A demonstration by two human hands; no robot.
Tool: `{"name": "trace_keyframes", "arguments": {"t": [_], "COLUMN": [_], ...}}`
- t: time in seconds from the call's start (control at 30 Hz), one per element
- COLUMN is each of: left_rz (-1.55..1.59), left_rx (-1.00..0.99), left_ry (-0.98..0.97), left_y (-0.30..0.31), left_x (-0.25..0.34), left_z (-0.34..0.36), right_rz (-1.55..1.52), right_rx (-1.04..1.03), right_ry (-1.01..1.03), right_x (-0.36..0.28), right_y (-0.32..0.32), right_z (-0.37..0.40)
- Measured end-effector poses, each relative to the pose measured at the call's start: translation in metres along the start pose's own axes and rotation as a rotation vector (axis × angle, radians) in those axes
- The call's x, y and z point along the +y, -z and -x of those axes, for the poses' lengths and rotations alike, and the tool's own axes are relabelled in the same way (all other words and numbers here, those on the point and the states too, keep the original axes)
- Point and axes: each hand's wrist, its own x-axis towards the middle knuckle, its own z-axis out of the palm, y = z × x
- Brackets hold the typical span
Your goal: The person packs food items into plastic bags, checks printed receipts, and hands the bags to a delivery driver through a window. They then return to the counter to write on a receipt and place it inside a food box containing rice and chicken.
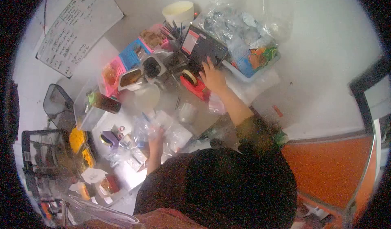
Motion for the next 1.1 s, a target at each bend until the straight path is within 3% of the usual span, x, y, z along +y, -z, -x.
{"name": "trace_keyframes", "arguments": {"t": [0.07, 0.1, 0.3, 0.47, 0.67, 0.87, 0.97, 1.1], "left_rz": [0.001, -0.026, -0.122, -0.035, -0.064, -0.071, -0.096, -0.07], "left_rx": [0.018, 0.027, 0.087, 0.056, 0.099, 0.135, 0.097, 0.135], "left_ry": [-0.031, 0.032, -0.056, -0.103, -0.112, -0.115, -0.098, -0.067], "left_y": [-0.013, -0.005, -0.022, -0.003, -0.008, -0.012, -0.005, -0.007], "left_x": [0.009, 0.003, 0.038, 0.006, 0.01, 0.015, 0.006, 0.006], "left_z": [-0.016, 0.033, 0.037, 0.02, 0.023, 0.027, 0.021, 0.02], "right_rz": [0.081, 0.131, 0.159, 0.174, 0.14, 0.119, 0.163, 0.003], "right_rx": [0.006, -0.072, -0.124, -0.18, -0.196, -0.103, -0.013, -0.081], "right_ry": [-0.024, -0.028, 0.059, 0.078, 0.081, 0.095, -0.065, 0.028], "right_x": [0.009, 0.004, 0.01, 0.007, 0.01, 0.02, -0.014, -0.031], "right_y": [-0.013, -0.002, -0.017, -0.009, -0.002, -0.014, 0.005, -0.005], "right_z": [-0.023, 0.024, 0.025, 0.028, 0.026, 0.024, 0.014, -0.017]}}
